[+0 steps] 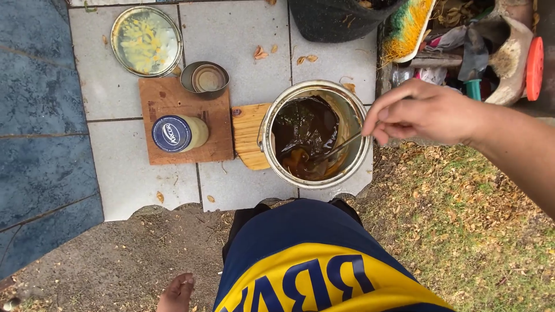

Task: Stirring and mixing a thick, viscous substance in a metal can using a wooden stick in an outdoor work area.

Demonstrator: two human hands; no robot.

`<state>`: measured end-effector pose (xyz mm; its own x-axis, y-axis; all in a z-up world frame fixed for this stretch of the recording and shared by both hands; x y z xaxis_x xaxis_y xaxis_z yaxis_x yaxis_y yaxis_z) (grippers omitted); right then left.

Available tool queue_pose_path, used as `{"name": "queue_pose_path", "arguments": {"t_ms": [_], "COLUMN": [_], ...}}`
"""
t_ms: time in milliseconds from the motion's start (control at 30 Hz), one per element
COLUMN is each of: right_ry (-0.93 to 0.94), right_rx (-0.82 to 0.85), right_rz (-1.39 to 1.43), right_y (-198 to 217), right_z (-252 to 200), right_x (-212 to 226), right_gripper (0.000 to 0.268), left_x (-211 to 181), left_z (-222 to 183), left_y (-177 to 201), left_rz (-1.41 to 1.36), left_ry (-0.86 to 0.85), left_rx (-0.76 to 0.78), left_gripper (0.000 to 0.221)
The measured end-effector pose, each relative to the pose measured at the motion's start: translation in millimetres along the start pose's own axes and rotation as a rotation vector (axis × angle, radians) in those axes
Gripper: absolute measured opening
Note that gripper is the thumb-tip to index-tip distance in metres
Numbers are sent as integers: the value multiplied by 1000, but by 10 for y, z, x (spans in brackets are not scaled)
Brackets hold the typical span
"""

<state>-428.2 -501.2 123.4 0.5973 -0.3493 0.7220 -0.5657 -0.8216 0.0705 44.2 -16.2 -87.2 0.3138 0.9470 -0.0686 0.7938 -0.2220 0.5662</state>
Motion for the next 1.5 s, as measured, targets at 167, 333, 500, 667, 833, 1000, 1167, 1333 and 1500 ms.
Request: {"name": "queue_pose_path", "arguments": {"t_ms": [167,333,500,667,833,1000,1167,1333,1500], "right_ry": [70,205,344,371,153,-105,-351,-291,-59], "right_rx": [-82,-33,-91,-294,-74,126,286,567,502], "right_rz": [385,708,732,59,-808,-1016,-1279,-1818,-1979], "right_y": [170,42,-5,69,-380,-422,-448,-793,-896], "right_z": [-35,-93,-165,-440,-321,-15,65,77,241], "right_x": [-456,-663,-699,-20,893,954,1061,1195,816], "right_gripper": [37,33,34,37,32,27,54,20,30], "left_x": [-18,-288,-801,-1335,-1435,-1130,-365,-131,-262], "left_z": [73,-91,-367,-525,-529,-547,-150,-2,-29], "left_y": [37,142,197,253,268,220,0,-30,-26], "left_rz": [17,-41,115,207,223,239,236,97,104], "left_ry": [22,-31,-93,-228,-230,-47,35,-26,-12], "left_rx": [12,52,120,123,134,132,116,5,51], "left_gripper": [24,22,33,43,49,29,32,25,29]}}
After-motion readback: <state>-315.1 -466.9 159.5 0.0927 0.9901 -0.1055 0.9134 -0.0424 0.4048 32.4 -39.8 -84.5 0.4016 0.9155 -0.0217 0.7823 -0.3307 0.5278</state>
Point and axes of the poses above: each hand's wrist, its own z-axis towards the middle knuckle, its own y-axis out of the back of the hand, x = y × z, the point moved 10 cm from there along z, towards the middle knuckle, and after that the axes turned 1 degree about z, right-handed, at the moved point
